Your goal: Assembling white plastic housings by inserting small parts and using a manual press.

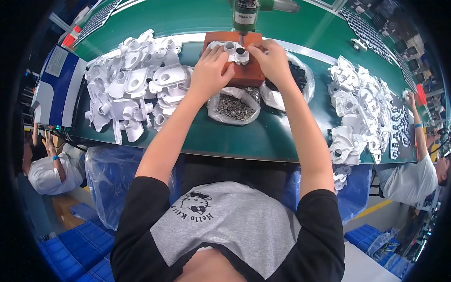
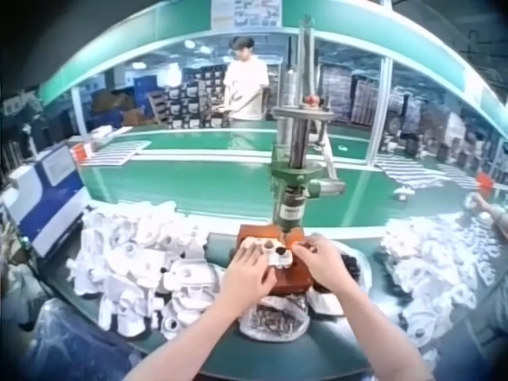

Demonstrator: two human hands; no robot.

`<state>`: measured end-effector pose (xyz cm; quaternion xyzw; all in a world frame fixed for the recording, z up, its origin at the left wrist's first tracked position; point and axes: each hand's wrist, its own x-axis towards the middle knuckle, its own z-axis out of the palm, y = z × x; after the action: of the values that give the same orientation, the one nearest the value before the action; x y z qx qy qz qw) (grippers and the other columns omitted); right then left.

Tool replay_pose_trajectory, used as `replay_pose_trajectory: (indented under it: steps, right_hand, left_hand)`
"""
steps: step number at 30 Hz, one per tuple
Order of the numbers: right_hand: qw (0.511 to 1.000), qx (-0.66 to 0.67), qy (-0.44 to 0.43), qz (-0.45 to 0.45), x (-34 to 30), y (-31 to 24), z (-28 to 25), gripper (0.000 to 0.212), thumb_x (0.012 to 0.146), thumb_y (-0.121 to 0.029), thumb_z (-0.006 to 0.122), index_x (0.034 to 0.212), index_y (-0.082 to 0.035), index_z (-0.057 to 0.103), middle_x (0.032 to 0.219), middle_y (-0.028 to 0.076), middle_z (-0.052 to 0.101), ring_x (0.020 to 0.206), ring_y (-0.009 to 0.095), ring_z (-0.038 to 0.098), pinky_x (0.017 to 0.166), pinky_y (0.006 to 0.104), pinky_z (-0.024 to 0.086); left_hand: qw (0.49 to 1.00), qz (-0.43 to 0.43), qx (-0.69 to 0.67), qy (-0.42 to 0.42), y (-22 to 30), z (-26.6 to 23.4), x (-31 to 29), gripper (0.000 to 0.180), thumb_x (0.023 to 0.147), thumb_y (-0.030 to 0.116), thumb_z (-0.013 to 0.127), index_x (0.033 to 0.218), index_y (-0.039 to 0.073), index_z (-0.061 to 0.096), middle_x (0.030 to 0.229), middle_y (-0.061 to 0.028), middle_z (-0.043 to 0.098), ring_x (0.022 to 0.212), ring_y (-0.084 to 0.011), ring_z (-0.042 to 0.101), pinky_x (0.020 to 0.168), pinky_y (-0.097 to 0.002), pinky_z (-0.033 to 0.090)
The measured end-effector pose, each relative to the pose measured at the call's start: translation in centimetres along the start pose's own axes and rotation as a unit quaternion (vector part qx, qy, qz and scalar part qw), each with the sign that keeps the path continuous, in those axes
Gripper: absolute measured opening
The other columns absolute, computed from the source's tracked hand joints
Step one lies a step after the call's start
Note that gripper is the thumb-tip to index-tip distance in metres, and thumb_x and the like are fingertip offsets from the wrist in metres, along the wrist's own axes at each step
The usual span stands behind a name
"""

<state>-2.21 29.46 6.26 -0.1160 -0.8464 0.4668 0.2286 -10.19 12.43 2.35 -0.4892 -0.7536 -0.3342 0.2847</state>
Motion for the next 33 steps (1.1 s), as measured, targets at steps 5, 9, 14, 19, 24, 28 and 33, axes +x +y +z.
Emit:
replay_pose_trajectory:
  steps: [5, 9, 14, 19, 24, 28, 33]
  right_hand:
    - [0.999, 0.001, 0.002, -0.044, 2.3, 2.8, 1.5, 0.025, 0.079, -0.019, 0.066, 0.089, 0.003, 0.067, 0.097, 0.013, 0.058, 0.085, 0.021, 0.058, 0.075, 0.0303, 0.046]
    - [0.993, 0.115, -0.01, 0.018, 2.8, 3.3, 1.9, 0.026, 0.078, -0.018, 0.067, 0.09, 0.005, 0.066, 0.097, 0.011, 0.057, 0.086, 0.021, 0.057, 0.077, 0.031, 0.046]
    - [0.997, 0.066, -0.003, -0.026, 2.6, 3.0, 2.3, 0.024, 0.078, -0.017, 0.067, 0.087, 0.005, 0.066, 0.095, 0.011, 0.058, 0.082, 0.018, 0.057, 0.074, 0.0288, 0.046]
    - [0.993, 0.12, 0.009, 0.019, 3.0, 3.0, 2.3, 0.023, 0.078, -0.017, 0.067, 0.083, 0.006, 0.065, 0.088, 0.01, 0.06, 0.077, 0.015, 0.055, 0.07, 0.0267, 0.045]
    - [0.99, 0.115, -0.063, 0.055, 3.6, 1.8, 1.3, 0.019, 0.076, -0.01, 0.065, 0.081, 0.008, 0.063, 0.083, 0.007, 0.058, 0.074, 0.012, 0.053, 0.064, 0.0265, 0.042]
    - [0.989, 0.103, -0.095, 0.054, 3.6, 1.0, 1.0, 0.015, 0.074, -0.008, 0.065, 0.078, 0.007, 0.062, 0.081, 0.007, 0.057, 0.073, 0.012, 0.052, 0.064, 0.0266, 0.042]
    - [0.995, 0.065, -0.071, 0.033, 3.9, 1.6, 1.8, 0.016, 0.07, -0.008, 0.069, 0.078, 0.003, 0.06, 0.081, 0.008, 0.057, 0.074, 0.015, 0.054, 0.068, 0.0288, 0.045]
  left_hand:
    - [1.0, 0.004, -0.002, 0.014, 0.0, 0.4, 0.1, 0.022, 0.073, 0.015, 0.059, 0.088, -0.001, 0.057, 0.1, -0.0218, 0.061, 0.097, -0.036, 0.058, 0.095, -0.0455, 0.042]
    - [1.0, 0.008, 0.004, 0.019, -0.1, 0.4, 0.1, 0.021, 0.073, 0.014, 0.059, 0.087, -0.001, 0.056, 0.1, -0.0212, 0.061, 0.096, -0.0358, 0.059, 0.094, -0.0453, 0.042]
    - [1.0, -0.006, 0.001, 0.002, -0.1, 0.1, 0.0, 0.021, 0.074, 0.015, 0.06, 0.086, -0.002, 0.056, 0.103, -0.021, 0.06, 0.099, -0.0355, 0.058, 0.094, -0.0446, 0.042]
    - [1.0, -0.011, 0.001, -0.005, 0.0, 0.1, 0.0, 0.021, 0.075, 0.015, 0.061, 0.085, -0.003, 0.055, 0.106, -0.0205, 0.06, 0.102, -0.0354, 0.057, 0.095, -0.0436, 0.042]
    - [1.0, -0.016, -0.004, -0.015, 0.0, 0.0, 0.0, 0.021, 0.075, 0.015, 0.061, 0.085, -0.003, 0.055, 0.108, -0.021, 0.06, 0.103, -0.0351, 0.057, 0.096, -0.0436, 0.042]
    - [1.0, -0.016, -0.001, -0.007, 0.0, 0.2, 0.0, 0.021, 0.076, 0.016, 0.061, 0.085, -0.003, 0.055, 0.108, -0.0214, 0.06, 0.104, -0.0351, 0.056, 0.096, -0.0435, 0.042]
    - [0.999, -0.024, 0.012, -0.018, 0.0, 0.1, 0.0, 0.023, 0.077, 0.018, 0.06, 0.087, -0.002, 0.056, 0.112, -0.0222, 0.059, 0.106, -0.0355, 0.056, 0.098, -0.044, 0.041]
